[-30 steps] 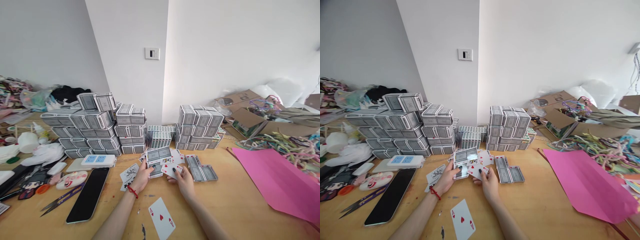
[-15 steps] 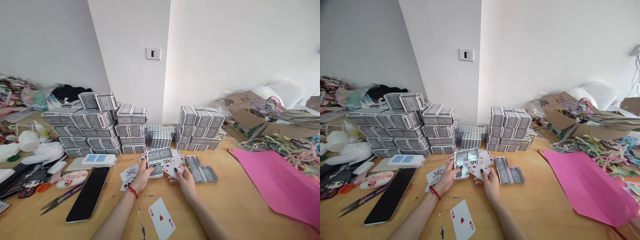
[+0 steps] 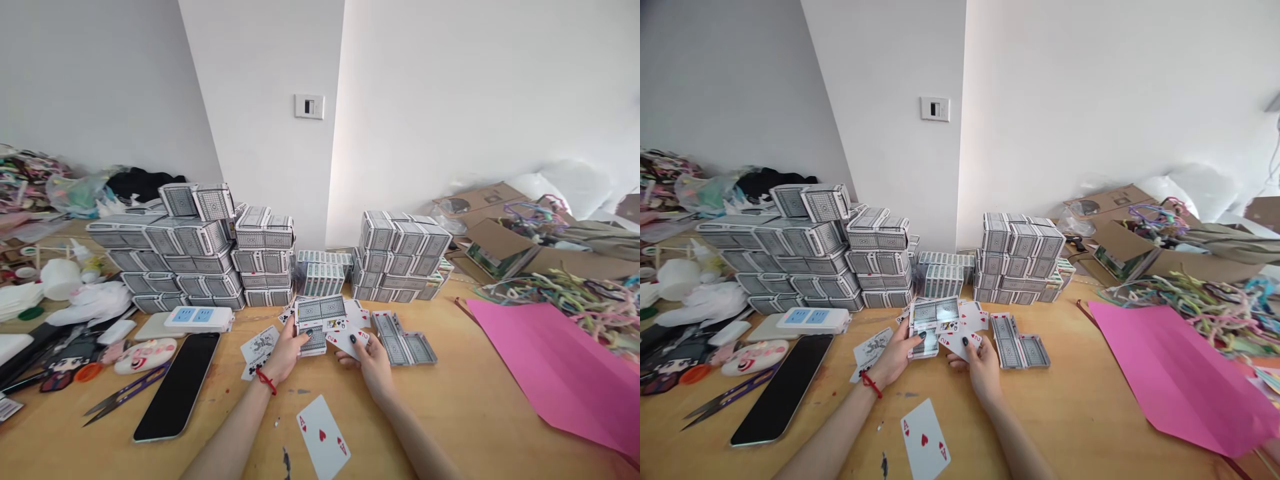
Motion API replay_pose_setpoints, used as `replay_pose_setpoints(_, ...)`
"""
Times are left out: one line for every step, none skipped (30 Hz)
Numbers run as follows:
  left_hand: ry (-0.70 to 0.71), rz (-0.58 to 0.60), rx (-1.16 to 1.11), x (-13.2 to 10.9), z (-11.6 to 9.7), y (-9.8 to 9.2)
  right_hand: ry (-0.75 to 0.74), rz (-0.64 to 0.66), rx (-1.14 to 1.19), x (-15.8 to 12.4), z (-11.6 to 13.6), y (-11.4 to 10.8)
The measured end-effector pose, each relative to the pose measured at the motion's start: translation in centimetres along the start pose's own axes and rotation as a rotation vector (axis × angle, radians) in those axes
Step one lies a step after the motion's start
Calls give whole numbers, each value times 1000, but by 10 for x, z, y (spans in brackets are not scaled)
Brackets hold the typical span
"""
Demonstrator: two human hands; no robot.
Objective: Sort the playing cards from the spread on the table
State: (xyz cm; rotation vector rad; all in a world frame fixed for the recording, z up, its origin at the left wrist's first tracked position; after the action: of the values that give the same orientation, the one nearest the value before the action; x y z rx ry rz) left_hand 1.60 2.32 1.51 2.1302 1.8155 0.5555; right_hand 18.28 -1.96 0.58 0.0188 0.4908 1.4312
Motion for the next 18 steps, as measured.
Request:
replay_pose_setpoints(2,2,-1,0,0,0,5,6,-12,0,-1,0)
replay_pose_setpoints(6,2,1,0,1,-1,9,14,-33,1,-2,1)
replay_pose_setpoints(10,4,7,0,2,-1,12,20,-62,2,-4,1)
replay_pose_setpoints(16,6,17,1,2,-2,14,23,-104,3,-6,1)
replay_pose_setpoints(25,7,31,1,3,-3,12,21,-156,3,-7,2)
replay_pose_setpoints(34,7,46,1,3,-3,6,13,-214,3,-9,2)
replay_pose_setpoints(42,9,61,1,4,-4,-2,4,-271,3,-10,2)
replay_pose_setpoints(51,15,75,1,4,-4,-10,-3,-321,3,-11,2)
replay_pose_setpoints(58,28,89,1,3,-4,-16,-3,-363,2,-11,3)
replay_pose_setpoints(66,46,104,1,3,-4,-23,-2,-396,1,-11,3)
replay_pose_setpoints(73,70,120,0,2,-3,-29,1,-421,1,-10,3)
replay_pose_setpoints(80,94,138,0,1,-3,-34,5,-444,0,-9,3)
replay_pose_setpoints(87,112,158,-1,0,-2,-38,8,-464,-1,-8,3)
replay_pose_setpoints(92,123,180,-1,-1,-2,-42,10,-479,-1,-7,3)
replay_pose_setpoints(94,128,204,-1,-1,-2,-43,14,-489,-2,-7,3)
replay_pose_setpoints(94,128,228,-1,-2,-2,-40,20,-495,-2,-6,3)
replay_pose_setpoints(93,130,251,-2,-3,-2,-33,29,-499,-2,-6,3)
replay_pose_setpoints(93,134,270,-2,-3,-2,-21,37,-505,-2,-7,3)
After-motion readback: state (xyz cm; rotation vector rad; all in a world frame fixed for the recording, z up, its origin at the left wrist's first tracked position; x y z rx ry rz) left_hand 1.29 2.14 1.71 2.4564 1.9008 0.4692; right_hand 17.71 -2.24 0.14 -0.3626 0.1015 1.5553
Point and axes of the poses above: each hand's wrist, its own x-axis towards the middle knuckle, its own y-axis out of the palm, z = x × y, the point moved 4 cm from there along x, towards the middle knuckle, and after that the axes turned 14 degrees about y, right-handed, at the moved point
